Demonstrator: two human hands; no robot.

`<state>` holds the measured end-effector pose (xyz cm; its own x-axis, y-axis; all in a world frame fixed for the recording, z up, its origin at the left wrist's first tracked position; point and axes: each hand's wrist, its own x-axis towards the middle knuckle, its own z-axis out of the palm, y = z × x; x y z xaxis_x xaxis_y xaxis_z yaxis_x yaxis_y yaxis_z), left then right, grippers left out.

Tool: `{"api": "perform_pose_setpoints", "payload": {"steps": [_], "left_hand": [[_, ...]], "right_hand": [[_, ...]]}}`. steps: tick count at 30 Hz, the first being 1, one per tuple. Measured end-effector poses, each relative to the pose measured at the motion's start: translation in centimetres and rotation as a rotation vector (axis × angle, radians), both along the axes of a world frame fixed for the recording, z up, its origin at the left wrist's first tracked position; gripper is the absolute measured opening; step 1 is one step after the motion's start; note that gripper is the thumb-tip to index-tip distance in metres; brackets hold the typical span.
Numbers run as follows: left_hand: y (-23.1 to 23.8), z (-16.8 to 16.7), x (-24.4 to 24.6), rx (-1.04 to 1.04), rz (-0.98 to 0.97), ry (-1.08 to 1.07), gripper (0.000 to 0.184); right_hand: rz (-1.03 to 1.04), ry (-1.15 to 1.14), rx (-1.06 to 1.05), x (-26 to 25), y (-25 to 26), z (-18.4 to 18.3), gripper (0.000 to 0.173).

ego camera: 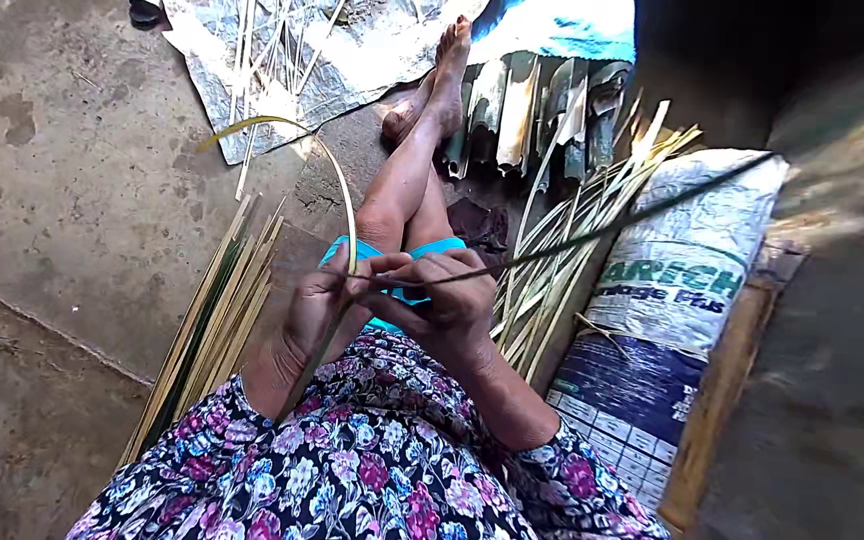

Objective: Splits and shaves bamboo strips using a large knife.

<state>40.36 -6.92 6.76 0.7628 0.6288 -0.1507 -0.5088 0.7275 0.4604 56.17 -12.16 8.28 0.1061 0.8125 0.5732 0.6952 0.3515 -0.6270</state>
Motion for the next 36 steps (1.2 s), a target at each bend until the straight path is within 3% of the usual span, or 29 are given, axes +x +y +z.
{"api": "perform_pose_setpoints", "payload": {"steps": [3,5,7,9,12,14,17,21,23,27,29,32,34,36], "left_hand": [[-1.5,1.7,1.0,-0.146,0.337,0.193,0.052],[-1.0,1.8,1.2,-0.247,0.45,0.268,0.056],[0.1,1.6,1.4,-0.313,0.513,0.32,0.058],[0.8,1.0,1.3,-0.242,0.461,0.269,0.059],[0.8,-0.6,0.1,0.072,0.042,0.073,0.076],[-0.9,-0.2,0.2,0.069,-0.079,0.029,0.076],[-3.0,0.2,0.2,-0.156,0.063,-0.055,0.049],[-4.3,1.8,0.5,-0.444,0.28,0.146,0.062],[-4.5,2.2,0.1,-0.514,0.317,0.173,0.063],[-4.1,1.7,-0.4,-0.588,0.341,0.013,0.068],[-3.5,0.9,-0.5,-0.55,0.337,-0.024,0.068],[-1.5,-1.0,-1.3,-0.394,0.351,0.085,0.064],[-0.6,-2.1,-2.5,-0.23,0.322,0.15,0.062],[0.2,-3.2,-3.5,0.081,0.217,0.256,0.062]], "right_hand": [[0.068,0.202,-0.262,-0.6,-1.1,0.2,0.043],[0.166,0.169,-0.271,-1.9,-2.7,-0.1,0.067],[0.204,0.052,-0.171,-3.4,-4.1,-1.2,0.071],[0.191,0.016,-0.069,-3.5,-4.2,-1.8,0.05],[0.125,0.013,0.007,-1.8,-3.0,-1.5,0.034],[0.094,0.041,0.015,-0.6,-2.4,-1.0,0.029],[0.127,0.114,-0.086,-0.2,-2.6,-0.7,0.035],[0.331,0.034,-0.226,-1.3,-5.2,-0.7,0.075],[0.426,0.038,-0.266,-2.3,-6.6,-0.5,0.073],[0.487,0.02,-0.351,-2.7,-7.6,0.5,0.054],[0.494,0.0,-0.362,-2.4,-7.8,0.9,0.053],[0.521,-0.053,-0.394,-1.7,-8.2,2.3,0.051],[0.376,-0.131,-0.345,-1.1,-8.2,3.1,0.043],[0.096,-0.248,-0.252,0.4,-7.7,4.2,0.03]]}}
